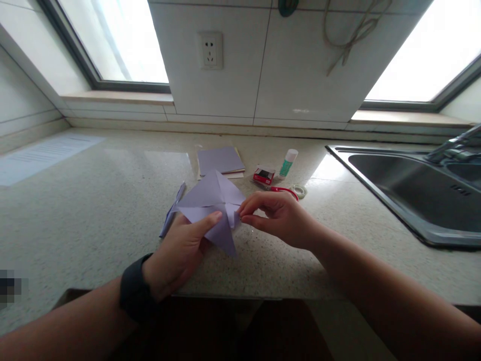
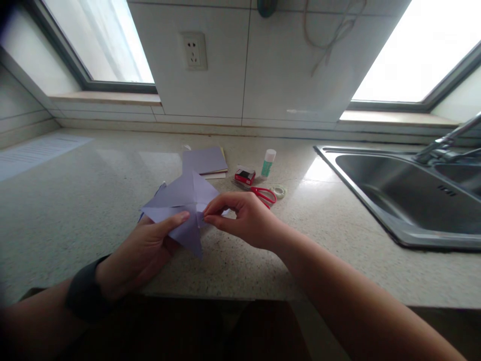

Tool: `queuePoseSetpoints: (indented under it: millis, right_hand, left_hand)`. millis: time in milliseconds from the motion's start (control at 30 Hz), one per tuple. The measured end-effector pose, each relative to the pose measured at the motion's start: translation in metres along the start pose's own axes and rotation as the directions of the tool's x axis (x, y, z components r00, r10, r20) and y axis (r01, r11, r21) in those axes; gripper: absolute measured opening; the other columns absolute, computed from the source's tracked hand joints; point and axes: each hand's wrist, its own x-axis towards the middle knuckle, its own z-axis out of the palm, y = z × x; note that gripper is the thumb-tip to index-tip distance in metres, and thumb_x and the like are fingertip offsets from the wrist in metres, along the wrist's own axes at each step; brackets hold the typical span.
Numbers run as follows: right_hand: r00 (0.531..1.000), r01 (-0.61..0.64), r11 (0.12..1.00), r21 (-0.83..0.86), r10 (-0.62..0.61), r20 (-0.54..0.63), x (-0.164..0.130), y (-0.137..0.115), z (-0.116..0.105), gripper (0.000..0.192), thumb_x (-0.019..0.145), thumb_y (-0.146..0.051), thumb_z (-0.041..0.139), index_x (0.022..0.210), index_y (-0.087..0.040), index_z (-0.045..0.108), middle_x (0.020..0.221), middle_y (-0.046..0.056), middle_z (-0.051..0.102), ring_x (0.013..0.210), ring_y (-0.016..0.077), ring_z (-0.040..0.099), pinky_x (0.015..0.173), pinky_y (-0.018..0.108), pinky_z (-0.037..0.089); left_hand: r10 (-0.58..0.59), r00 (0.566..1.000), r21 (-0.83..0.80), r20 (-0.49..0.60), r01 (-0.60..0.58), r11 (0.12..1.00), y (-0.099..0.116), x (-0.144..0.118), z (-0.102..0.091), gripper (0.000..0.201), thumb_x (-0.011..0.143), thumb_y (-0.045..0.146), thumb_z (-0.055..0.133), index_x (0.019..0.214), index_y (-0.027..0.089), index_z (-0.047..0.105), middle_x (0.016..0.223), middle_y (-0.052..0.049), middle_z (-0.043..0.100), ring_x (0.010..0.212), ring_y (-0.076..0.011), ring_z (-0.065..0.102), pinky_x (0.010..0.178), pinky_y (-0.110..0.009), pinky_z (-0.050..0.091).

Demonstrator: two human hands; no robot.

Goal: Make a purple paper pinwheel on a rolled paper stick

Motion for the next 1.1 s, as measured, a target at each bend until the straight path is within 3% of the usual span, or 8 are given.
queuePoseSetpoints:
  millis: [167,267,367,433,533,733,833,1100]
  right_hand:
    - [0.995,-0.046,0.999,-0.006,0.045,-0.089,0.002,0.005,-0.003,0.011,0.084,-0.028,0.079,0.087,-0.019,0.075,0.088,0.004,0.076,0.083,0.0155,0.069,0.079,0.031,0.055]
    - [0.988,-0.068,0.997,0.032,0.072,-0.137,0.003,0.006,-0.006,0.011,0.082,-0.029,0.079,0.087,-0.019,0.075,0.086,0.003,0.075,0.08,0.0144,0.068,0.076,0.03,0.054]
    - [0.977,-0.088,0.994,0.06,0.098,-0.191,0.004,0.006,-0.007,0.013,0.081,-0.03,0.08,0.085,-0.019,0.075,0.082,0.002,0.074,0.075,0.0134,0.066,0.069,0.028,0.052]
    - [0.972,-0.086,0.995,0.059,0.097,-0.214,0.004,0.006,-0.007,0.013,0.08,-0.03,0.08,0.085,-0.019,0.075,0.081,0.002,0.073,0.073,0.013,0.064,0.067,0.028,0.051]
    - [0.973,-0.079,0.996,0.05,0.088,-0.214,0.005,0.005,-0.005,0.012,0.081,-0.03,0.08,0.085,-0.019,0.075,0.081,0.002,0.073,0.074,0.0126,0.064,0.068,0.028,0.05]
    - [0.978,-0.082,0.993,0.089,0.098,-0.183,0.004,0.002,0.002,0.014,0.081,-0.031,0.08,0.086,-0.019,0.074,0.083,0.003,0.074,0.075,0.0139,0.065,0.069,0.029,0.051]
    - [0.98,-0.085,0.993,0.082,0.098,-0.171,0.003,0.001,0.006,0.015,0.08,-0.032,0.08,0.085,-0.018,0.074,0.08,0.002,0.073,0.073,0.0135,0.064,0.067,0.028,0.051]
    - [0.991,-0.094,0.995,0.013,0.095,-0.096,-0.001,0.003,0.014,0.017,0.083,-0.033,0.08,0.088,-0.018,0.075,0.084,0.004,0.075,0.078,0.0159,0.067,0.071,0.031,0.053]
  left_hand:
    - [-0.082,0.996,0.1,0.029,0.078,0.992,0.011,-0.001,-0.001,0.038,0.087,0.033,0.077,0.12,0.017,0.069,0.119,-0.008,0.074,0.097,-0.0173,0.07,0.09,-0.028,0.057]
    - [-0.259,0.966,0.261,-0.011,0.253,0.932,0.021,-0.001,-0.009,0.047,0.088,0.055,0.069,0.115,0.016,0.07,0.099,-0.008,0.076,0.069,-0.0157,0.068,0.065,-0.026,0.057]
    - [-0.485,0.874,0.556,0.02,0.393,0.732,0.034,0.0,-0.02,0.075,0.089,0.081,0.041,0.091,0.014,0.075,0.073,-0.007,0.072,0.049,-0.0152,0.061,0.043,-0.023,0.043]
    - [-0.552,0.834,0.784,0.023,0.327,0.527,0.046,-0.003,-0.023,0.091,0.086,0.088,0.026,0.063,0.013,0.072,0.054,-0.008,0.064,0.042,-0.0134,0.053,0.038,-0.022,0.033]
    - [-0.449,0.893,0.93,0.031,0.139,0.341,0.064,-0.012,-0.017,0.074,0.083,0.084,0.046,0.06,0.018,0.07,0.051,-0.004,0.063,0.042,-0.0122,0.049,0.042,-0.022,0.034]
    - [0.071,0.954,0.899,0.291,-0.299,0.319,0.062,-0.017,-0.002,0.034,0.093,0.054,0.059,0.089,0.024,0.073,0.071,0.001,0.066,0.063,-0.0149,0.058,0.055,-0.025,0.041]
    - [0.206,0.942,0.89,0.266,-0.322,0.323,0.042,-0.007,-0.005,0.028,0.09,0.05,0.066,0.103,0.025,0.072,0.07,0.003,0.062,0.06,-0.0139,0.052,0.054,-0.025,0.038]
    - [0.239,0.953,0.799,0.188,-0.29,0.527,0.008,0.0,-0.015,0.026,0.088,0.048,0.07,0.092,0.023,0.074,0.065,0.003,0.057,0.058,-0.0134,0.047,0.052,-0.026,0.035]
